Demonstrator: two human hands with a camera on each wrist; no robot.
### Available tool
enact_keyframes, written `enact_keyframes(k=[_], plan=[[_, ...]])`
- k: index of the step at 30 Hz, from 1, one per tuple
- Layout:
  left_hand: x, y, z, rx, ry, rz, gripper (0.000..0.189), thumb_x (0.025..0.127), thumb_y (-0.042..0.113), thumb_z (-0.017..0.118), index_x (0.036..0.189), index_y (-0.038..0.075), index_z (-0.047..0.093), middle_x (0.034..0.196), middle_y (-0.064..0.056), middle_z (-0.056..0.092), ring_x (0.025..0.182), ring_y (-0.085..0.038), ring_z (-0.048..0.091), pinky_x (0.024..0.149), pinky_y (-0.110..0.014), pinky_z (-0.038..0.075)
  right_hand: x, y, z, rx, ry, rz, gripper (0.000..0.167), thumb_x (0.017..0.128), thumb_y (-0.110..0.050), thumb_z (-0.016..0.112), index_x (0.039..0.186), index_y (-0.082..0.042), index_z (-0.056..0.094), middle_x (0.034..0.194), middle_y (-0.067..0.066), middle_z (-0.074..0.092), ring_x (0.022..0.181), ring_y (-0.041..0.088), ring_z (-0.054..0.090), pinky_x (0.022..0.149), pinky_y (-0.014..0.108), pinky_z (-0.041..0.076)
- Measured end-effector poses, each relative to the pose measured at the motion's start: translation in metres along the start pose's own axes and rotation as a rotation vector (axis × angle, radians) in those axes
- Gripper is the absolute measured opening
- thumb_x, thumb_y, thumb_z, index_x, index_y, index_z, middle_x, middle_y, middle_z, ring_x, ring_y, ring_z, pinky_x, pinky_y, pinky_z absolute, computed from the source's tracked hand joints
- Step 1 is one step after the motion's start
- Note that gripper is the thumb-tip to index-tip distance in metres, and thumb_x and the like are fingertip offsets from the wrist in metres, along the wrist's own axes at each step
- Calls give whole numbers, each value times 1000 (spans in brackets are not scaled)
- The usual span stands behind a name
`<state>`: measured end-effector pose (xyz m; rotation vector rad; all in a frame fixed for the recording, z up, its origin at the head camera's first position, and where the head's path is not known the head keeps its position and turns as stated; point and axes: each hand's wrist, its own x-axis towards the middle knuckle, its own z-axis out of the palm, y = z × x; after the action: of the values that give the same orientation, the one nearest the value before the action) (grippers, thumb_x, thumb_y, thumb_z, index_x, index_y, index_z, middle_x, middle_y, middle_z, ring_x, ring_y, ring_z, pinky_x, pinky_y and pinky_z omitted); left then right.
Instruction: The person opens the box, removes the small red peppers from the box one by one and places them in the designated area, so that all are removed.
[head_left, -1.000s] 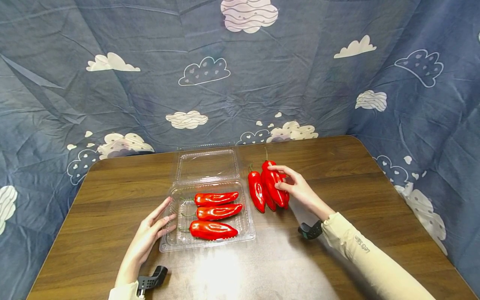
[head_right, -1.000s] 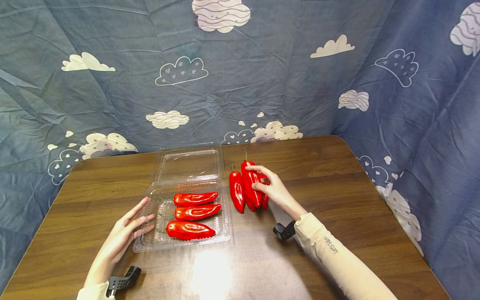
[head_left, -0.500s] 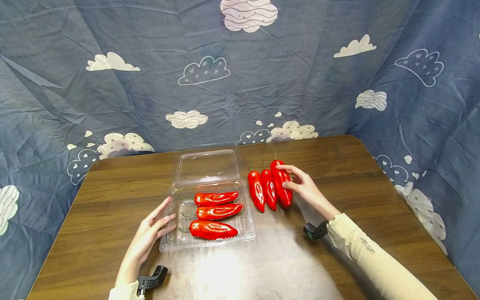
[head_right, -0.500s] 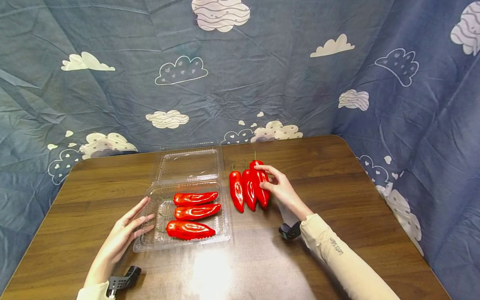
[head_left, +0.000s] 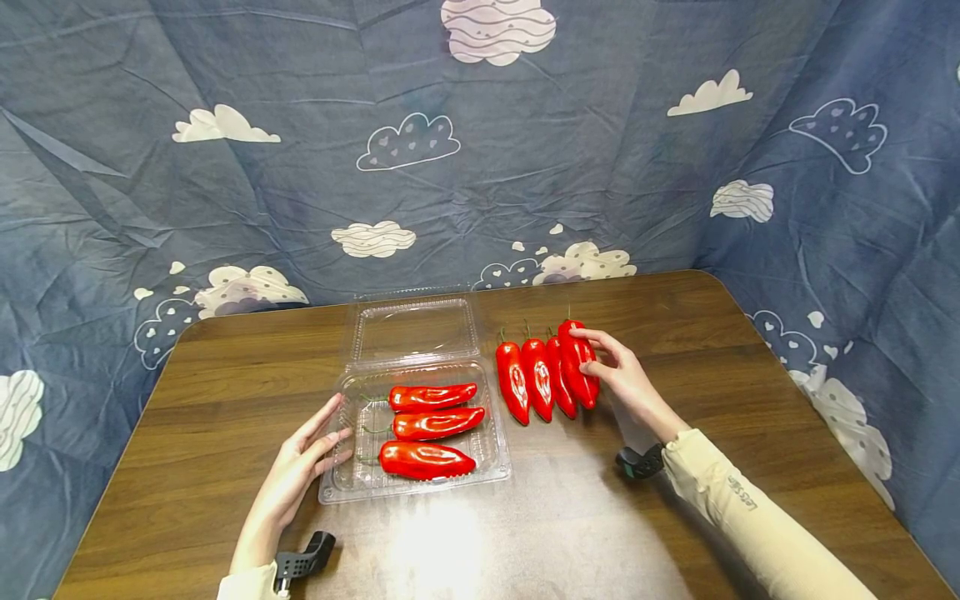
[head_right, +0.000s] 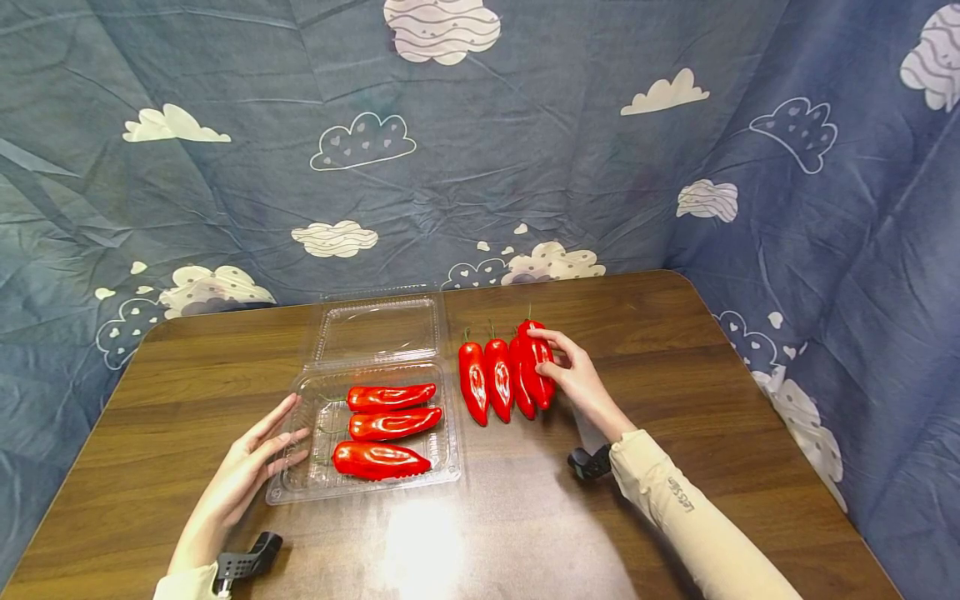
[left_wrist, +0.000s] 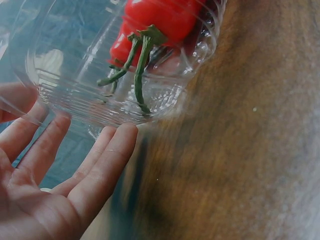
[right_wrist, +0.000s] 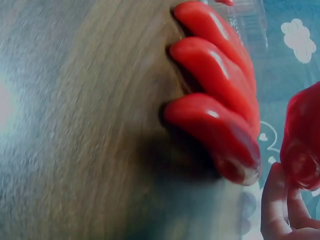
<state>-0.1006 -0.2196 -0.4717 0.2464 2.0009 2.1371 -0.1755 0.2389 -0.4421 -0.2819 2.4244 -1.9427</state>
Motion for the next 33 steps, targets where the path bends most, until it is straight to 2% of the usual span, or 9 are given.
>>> enact_keyframes(k=[9, 19, 23, 33], plan=[[0, 0, 0, -2, -1, 2, 54, 102, 8, 43, 150, -1, 21, 156, -22, 14, 120, -14, 51, 92, -35, 50, -1, 11, -10, -30, 50, 34, 48, 87, 8, 54, 134, 2, 49, 127, 27, 49, 88, 15, 58, 67, 21, 52], [-1, 0, 0, -2, 1, -3, 54, 102, 7, 43, 150, -1, 21, 156, -22, 13, 120, -14, 51, 92, -35, 50, 0, 20, -13, -62, 69, 95, 49, 86, 8, 54, 134, 0, 50, 125, 26, 47, 88, 17, 57, 66, 21, 50], [-1, 0, 0, 1, 0, -5, 54, 102, 7, 43, 150, -1, 21, 156, -22, 13, 120, -14, 51, 92, -34, 50, 0, 24, -13, -88, 72, 93, 49, 85, 9, 54, 133, 2, 50, 124, 28, 48, 87, 15, 56, 64, 20, 50], [0, 0, -1, 4, 0, -3, 54, 102, 6, 43, 150, -2, 21, 156, -21, 13, 120, -15, 51, 92, -35, 50, 2, 32, -12, -180, 74, 76, 49, 83, 10, 55, 131, 2, 52, 116, 30, 54, 81, 21, 55, 63, 21, 48]])
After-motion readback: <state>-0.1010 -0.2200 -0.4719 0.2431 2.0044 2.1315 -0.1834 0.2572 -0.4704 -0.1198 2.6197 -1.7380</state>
